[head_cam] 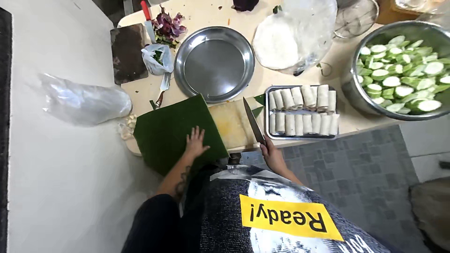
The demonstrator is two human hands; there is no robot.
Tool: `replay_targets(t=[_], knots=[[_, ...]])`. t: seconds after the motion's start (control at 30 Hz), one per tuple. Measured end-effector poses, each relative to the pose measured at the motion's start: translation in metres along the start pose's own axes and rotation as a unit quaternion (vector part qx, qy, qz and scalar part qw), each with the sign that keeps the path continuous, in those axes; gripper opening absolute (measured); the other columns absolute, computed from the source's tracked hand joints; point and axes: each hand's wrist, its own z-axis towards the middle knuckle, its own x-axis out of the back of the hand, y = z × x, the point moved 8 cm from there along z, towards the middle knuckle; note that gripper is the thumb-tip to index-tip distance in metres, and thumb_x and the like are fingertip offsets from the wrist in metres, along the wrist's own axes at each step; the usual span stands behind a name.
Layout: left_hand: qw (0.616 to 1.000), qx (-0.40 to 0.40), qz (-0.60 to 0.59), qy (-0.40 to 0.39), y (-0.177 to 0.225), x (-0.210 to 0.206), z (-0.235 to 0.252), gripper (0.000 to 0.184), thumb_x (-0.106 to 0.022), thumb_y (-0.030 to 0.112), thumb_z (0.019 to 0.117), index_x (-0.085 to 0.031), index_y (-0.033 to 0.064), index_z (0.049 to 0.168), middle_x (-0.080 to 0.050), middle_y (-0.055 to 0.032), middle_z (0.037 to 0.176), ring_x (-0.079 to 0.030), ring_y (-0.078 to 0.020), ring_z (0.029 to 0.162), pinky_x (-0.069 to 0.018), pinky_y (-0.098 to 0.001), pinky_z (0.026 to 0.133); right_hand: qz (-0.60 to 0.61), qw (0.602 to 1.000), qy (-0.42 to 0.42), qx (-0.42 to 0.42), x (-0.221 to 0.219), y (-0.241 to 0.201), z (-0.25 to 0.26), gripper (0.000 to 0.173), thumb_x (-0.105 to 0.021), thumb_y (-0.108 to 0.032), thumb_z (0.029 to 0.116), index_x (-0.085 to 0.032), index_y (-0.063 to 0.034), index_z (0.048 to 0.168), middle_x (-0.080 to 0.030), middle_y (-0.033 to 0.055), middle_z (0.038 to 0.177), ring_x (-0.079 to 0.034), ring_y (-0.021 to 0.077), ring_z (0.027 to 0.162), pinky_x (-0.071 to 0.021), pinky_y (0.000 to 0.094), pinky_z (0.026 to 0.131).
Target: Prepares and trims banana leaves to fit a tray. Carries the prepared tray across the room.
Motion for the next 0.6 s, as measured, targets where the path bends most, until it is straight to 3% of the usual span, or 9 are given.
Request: replay_targets(t=[0.07,0.27,0.43,0.53,0.6], knots=[[0.997,-0.017,0.013,-0.073,0.032,-0.019,0.007,0.099,-0.060,0.057,0.0986,-0.005,0.0107,0.166,0.010,-0.0137,0.173,0.012,-0.0350,0.159,0.0008,-0.0669,0.123,0.004,1.000,0.014,-0.021,0.000,0.004,-0.009,0.053,-0.040,-0.025,0.1128,-0.031,-0.0056,0.161,-0.070,0.0282,0.108,-0.070,0.0418,0.089,-0.0542,0.0575,0.086],[0.985,-0.108,0.017,-0.137,0.089,-0.036,0.013,0.102,-0.057,0.060,0.0986,-0.004,0.0040,0.165,0.006,-0.0165,0.173,0.010,-0.0360,0.159,0.0012,-0.0619,0.125,0.030,0.992,0.068,-0.105,-0.011,0.023,-0.038,0.052,-0.043,-0.026,0.1124,-0.035,-0.0025,0.158,-0.070,0.0269,0.103,-0.070,0.0400,0.084,-0.0549,0.0567,0.082],[0.970,-0.170,0.008,-0.173,0.130,-0.046,0.016,0.102,-0.059,0.057,0.0987,-0.004,0.0016,0.164,0.005,-0.0170,0.173,0.010,-0.0380,0.159,0.0010,-0.0585,0.126,0.084,0.975,0.095,-0.183,-0.031,0.023,-0.043,0.055,-0.053,-0.031,0.1087,-0.039,-0.0007,0.152,-0.068,0.0232,0.097,-0.068,0.0343,0.077,-0.0566,0.0527,0.075],[0.953,-0.212,-0.003,-0.218,0.161,-0.049,0.016,0.097,-0.058,0.053,0.1015,-0.005,-0.0006,0.164,0.006,-0.0178,0.172,0.009,-0.0377,0.159,-0.0024,-0.0581,0.126,0.105,0.963,0.112,-0.221,-0.034,0.008,-0.031,0.049,-0.052,-0.030,0.1092,-0.046,0.0023,0.145,-0.068,0.0228,0.100,-0.069,0.0335,0.082,-0.0561,0.0511,0.080],[0.940,-0.247,-0.029,-0.235,0.178,-0.045,0.013,0.086,-0.055,0.046,0.1050,-0.012,-0.0018,0.163,-0.002,-0.0191,0.172,-0.002,-0.0356,0.160,-0.0115,-0.0524,0.127,0.123,0.956,0.127,-0.233,-0.041,0.007,-0.024,0.045,-0.051,-0.030,0.1095,-0.048,0.0035,0.139,-0.067,0.0190,0.095,-0.068,0.0289,0.077,-0.0575,0.0470,0.076]])
